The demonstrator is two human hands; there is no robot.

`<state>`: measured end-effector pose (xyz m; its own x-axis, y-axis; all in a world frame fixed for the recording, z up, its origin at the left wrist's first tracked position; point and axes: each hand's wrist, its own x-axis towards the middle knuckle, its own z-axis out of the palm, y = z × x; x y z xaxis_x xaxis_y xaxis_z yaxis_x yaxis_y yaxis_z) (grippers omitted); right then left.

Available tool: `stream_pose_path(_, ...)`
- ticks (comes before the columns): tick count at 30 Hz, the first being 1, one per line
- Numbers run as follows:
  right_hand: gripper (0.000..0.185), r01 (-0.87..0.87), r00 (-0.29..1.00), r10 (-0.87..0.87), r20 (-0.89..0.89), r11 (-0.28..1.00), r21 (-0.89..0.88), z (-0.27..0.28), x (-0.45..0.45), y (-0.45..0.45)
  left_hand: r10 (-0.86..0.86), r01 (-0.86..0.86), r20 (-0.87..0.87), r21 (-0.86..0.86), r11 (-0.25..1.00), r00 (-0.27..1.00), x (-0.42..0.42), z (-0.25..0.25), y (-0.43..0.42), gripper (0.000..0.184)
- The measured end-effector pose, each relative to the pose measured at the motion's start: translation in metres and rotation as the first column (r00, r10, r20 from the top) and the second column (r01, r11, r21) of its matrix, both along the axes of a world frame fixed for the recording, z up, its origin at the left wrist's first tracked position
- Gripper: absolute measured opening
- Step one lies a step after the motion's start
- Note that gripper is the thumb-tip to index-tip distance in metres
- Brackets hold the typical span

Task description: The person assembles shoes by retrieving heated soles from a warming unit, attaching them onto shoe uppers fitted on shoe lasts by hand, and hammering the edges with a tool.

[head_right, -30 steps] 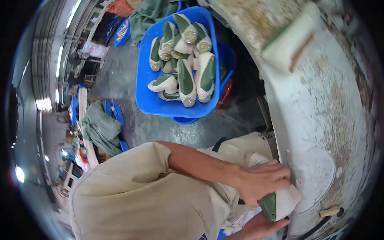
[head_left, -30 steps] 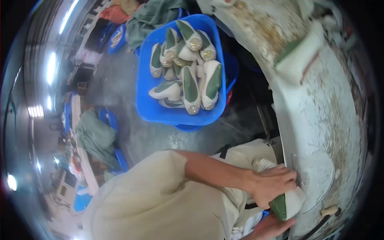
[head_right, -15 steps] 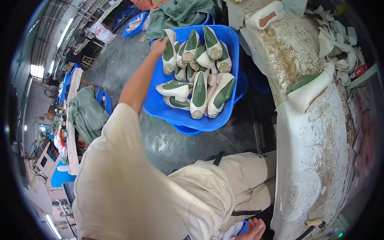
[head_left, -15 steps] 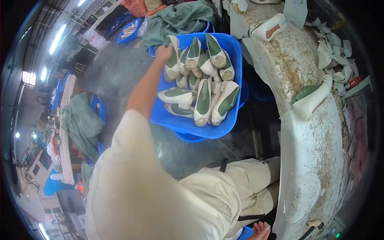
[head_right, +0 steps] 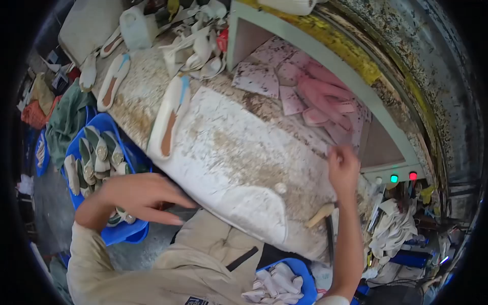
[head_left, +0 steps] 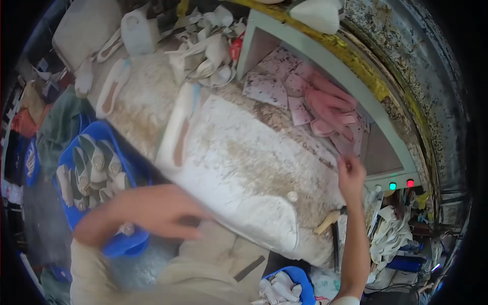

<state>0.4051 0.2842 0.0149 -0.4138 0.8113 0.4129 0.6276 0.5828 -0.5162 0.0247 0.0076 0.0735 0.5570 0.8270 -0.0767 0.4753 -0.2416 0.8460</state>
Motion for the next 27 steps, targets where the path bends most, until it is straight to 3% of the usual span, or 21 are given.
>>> stream_pose_path(1,0.022,0.101,0.995,-0.102,-0.018,0.994,-0.039,-0.007,-0.006,0.046,-0.016,0.030,-0.078,0.175,0.984,0.997,0.024,-0.016,0.036,0.045)
stream_pose_path(2,0.029,0.151,0.988,-0.151,0.023,0.988,0.015,-0.023,-0.008,0.100,0.034,-0.019,-0.048,0.295,0.955,0.998,0.054,-0.019,0.083,0.044)
stream_pose_path(4,0.037,0.181,0.963,-0.211,0.170,0.968,0.172,-0.039,-0.016,0.184,0.137,-0.059,-0.185,0.375,0.925,0.973,0.110,-0.038,0.188,0.041)
stream_pose_path(5,0.039,0.155,0.934,-0.232,0.270,0.948,0.277,-0.041,-0.021,0.218,0.226,-0.110,-0.163,0.523,0.845,0.960,0.136,-0.058,0.234,0.043)
stream_pose_path(6,0.039,0.158,0.907,-0.258,0.334,0.942,0.297,-0.044,-0.026,0.238,0.340,-0.257,0.031,0.721,0.644,0.940,0.161,-0.081,0.279,0.049)
stream_pose_path(8,0.040,0.203,0.878,-0.292,0.380,0.945,0.258,-0.047,-0.037,0.265,0.365,-0.150,-0.230,0.626,0.765,0.902,0.185,-0.081,0.343,0.070)
stream_pose_path(11,0.040,0.295,0.906,-0.325,0.271,0.944,0.147,-0.047,-0.047,0.285,0.546,-0.283,-0.292,0.616,0.736,0.785,0.213,-0.115,0.392,0.086)
stream_pose_path(14,0.041,0.333,0.943,-0.333,-0.010,0.943,0.028,-0.039,-0.045,0.285,0.494,-0.244,-0.218,0.661,0.709,0.842,0.208,-0.138,0.409,0.095)
stream_pose_path(17,0.043,0.260,0.823,-0.289,-0.489,0.957,-0.129,-0.020,-0.032,0.251,0.345,-0.061,-0.285,0.687,0.724,0.894,0.182,-0.139,0.438,0.086)
stream_pose_path(20,0.045,0.125,0.572,-0.297,-0.765,0.953,-0.277,0.003,-0.002,0.171,0.040,0.040,-0.133,0.550,0.834,0.990,0.159,-0.113,0.468,0.068)
stream_pose_path(22,0.047,0.073,0.498,-0.359,-0.790,0.925,-0.374,0.010,0.029,0.096,0.008,0.066,-0.140,0.514,0.855,0.990,0.158,-0.098,0.476,0.055)
stream_pose_path(23,0.058,-0.006,0.560,-0.368,-0.742,0.894,-0.448,-0.001,0.063,0.063,0.026,0.067,-0.175,0.508,0.858,0.984,0.161,-0.092,0.477,0.050)
stream_pose_path(25,0.059,0.082,0.544,-0.493,-0.679,0.837,-0.542,0.018,0.073,-0.010,0.008,-0.062,0.152,0.353,0.934,0.988,0.170,-0.083,0.467,0.046)
stream_pose_path(27,0.054,0.092,0.590,-0.482,-0.648,0.837,-0.540,0.022,0.098,-0.070,0.117,-0.137,0.075,0.400,0.906,0.990,0.188,-0.083,0.457,0.043)
